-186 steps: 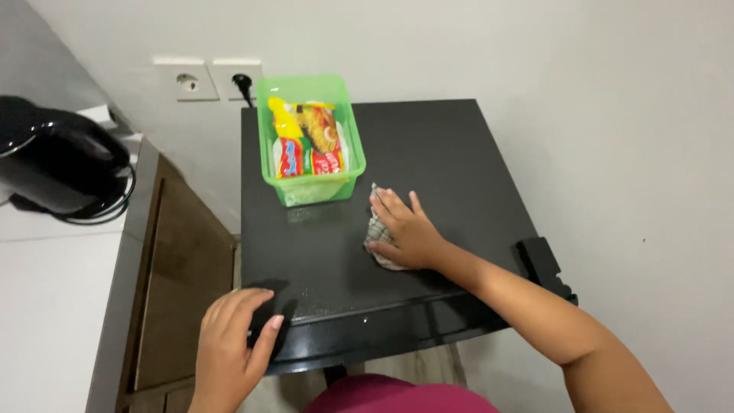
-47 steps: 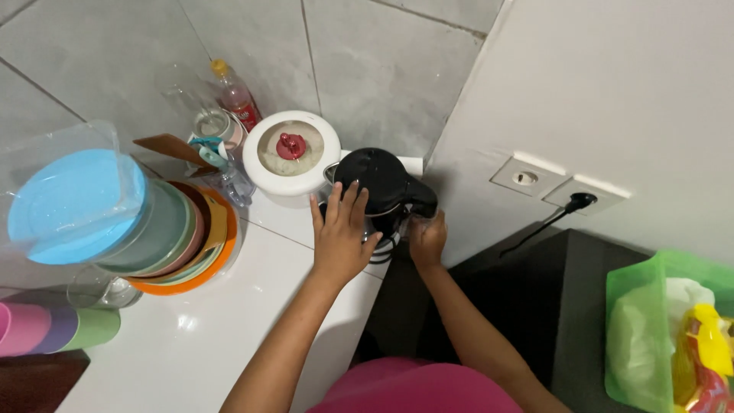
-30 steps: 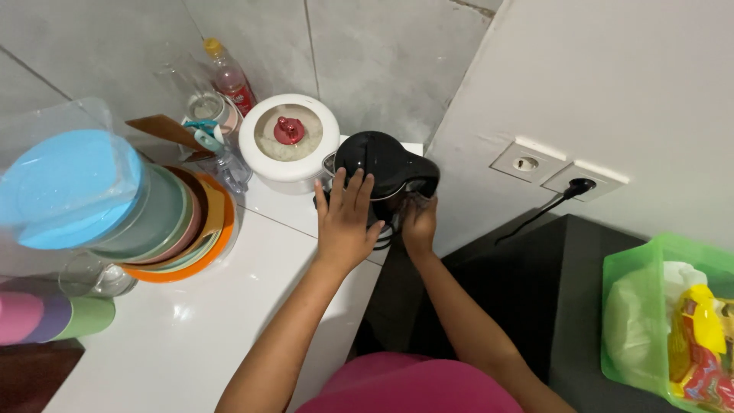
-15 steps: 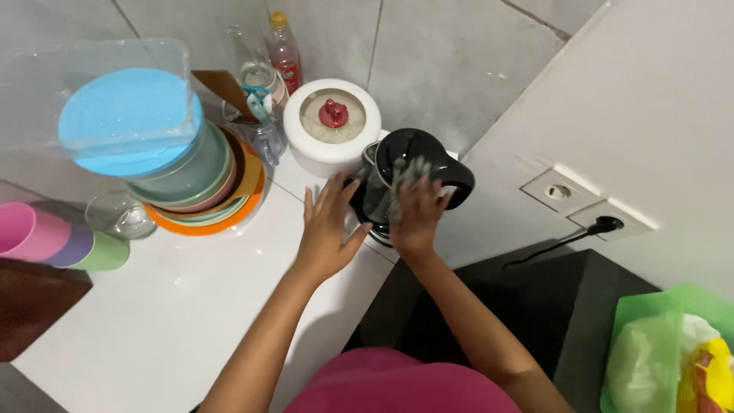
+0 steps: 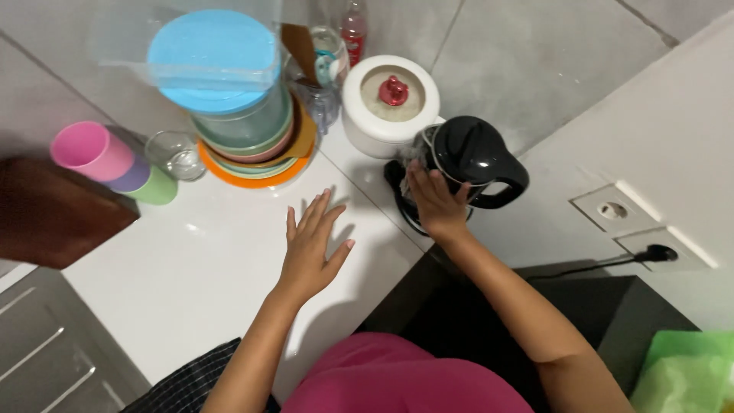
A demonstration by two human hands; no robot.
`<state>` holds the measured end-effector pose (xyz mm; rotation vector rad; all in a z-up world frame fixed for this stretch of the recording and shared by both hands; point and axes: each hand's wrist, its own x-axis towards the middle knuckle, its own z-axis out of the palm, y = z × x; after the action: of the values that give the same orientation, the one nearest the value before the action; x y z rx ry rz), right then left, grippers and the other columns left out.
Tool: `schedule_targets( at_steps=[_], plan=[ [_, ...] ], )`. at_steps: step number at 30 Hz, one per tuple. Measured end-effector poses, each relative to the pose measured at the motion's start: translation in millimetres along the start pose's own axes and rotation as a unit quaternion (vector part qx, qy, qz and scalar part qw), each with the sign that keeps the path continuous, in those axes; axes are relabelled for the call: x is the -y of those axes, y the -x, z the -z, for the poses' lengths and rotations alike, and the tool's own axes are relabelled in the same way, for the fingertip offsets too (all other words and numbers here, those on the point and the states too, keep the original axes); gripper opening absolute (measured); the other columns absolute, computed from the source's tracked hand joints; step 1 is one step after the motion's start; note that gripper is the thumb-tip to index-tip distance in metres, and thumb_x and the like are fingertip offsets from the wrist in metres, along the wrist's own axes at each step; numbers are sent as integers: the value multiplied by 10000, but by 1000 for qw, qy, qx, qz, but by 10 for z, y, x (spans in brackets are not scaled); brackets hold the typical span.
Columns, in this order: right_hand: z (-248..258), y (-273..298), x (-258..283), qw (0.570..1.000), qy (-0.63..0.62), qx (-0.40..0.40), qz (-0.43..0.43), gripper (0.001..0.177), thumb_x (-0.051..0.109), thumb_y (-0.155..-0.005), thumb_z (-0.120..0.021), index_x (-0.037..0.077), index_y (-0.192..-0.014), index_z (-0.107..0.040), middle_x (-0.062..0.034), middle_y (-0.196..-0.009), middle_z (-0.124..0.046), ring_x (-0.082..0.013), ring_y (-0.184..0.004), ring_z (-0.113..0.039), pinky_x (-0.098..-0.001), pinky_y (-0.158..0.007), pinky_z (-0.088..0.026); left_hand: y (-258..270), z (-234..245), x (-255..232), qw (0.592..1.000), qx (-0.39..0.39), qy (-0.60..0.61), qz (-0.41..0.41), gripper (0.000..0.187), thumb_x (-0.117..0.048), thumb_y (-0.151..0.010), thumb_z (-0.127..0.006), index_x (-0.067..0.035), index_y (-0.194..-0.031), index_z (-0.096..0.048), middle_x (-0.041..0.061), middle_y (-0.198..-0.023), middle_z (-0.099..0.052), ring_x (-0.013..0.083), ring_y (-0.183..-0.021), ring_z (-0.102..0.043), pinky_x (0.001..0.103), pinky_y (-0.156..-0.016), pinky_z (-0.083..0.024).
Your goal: The person cleans the interior of a refrigerator using a cloth, wiping the shelves and door compartments. They then rinse the cloth at the sink and proceed to wipe the exterior of the refrigerator, the countertop, and the sink area.
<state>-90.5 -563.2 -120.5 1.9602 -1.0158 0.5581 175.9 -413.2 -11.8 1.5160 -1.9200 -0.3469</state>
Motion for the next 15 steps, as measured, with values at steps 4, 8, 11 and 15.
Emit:
schedule_targets(
  at_steps=[4, 8, 11, 15],
  plan=[
    [-540, 423, 641, 947, -139, 285, 57, 569, 189, -980, -510, 79, -1538, -482, -75, -1676, -375, -287, -1600, -184, -566, -1241, -179, 217, 110, 63, 1000, -17, -7, 18, 553, -318, -945, -658, -82, -1429, -532, 182, -1656, -308, 353, -1525, -293, 611, -1226, -29],
    [45, 31, 1249, 905, -248, 345, 21, 529, 169, -1003, -486, 128, -1530, -459, -57, -1579, -424, -328, -1569, -219, -623, -1226, -204, 465, 250, 103, 998, -55, -20, 38, 528, -315, -950, -657, -85, -1412, -546, 161, -1650, -347, 332, -1530, -311, 603, -1237, -40],
    [-220, 93, 1604, 837, -467, 244, 146, 542, 249, -990, -543, 25, -1479, -474, -204, -1550, -419, -422, -1458, -308, -642, -1156, -265, 734, 352, 146, 995, -64, -20, 71, 535, -312, -942, -656, -83, -1414, -551, 171, -1630, -369, 336, -1517, -314, 580, -1227, -75],
    [-926, -114, 1699, 954, -214, 134, 160, 570, 187, -1007, -460, -48, -1518, -366, -258, -1530, -336, -380, -1384, -361, -493, -1117, -326, 1100, 469, 229, 986, -70, -55, 140, 518, -329, -932, -651, -87, -1383, -571, 164, -1598, -404, 332, -1495, -339, 556, -1218, -117]
  ],
)
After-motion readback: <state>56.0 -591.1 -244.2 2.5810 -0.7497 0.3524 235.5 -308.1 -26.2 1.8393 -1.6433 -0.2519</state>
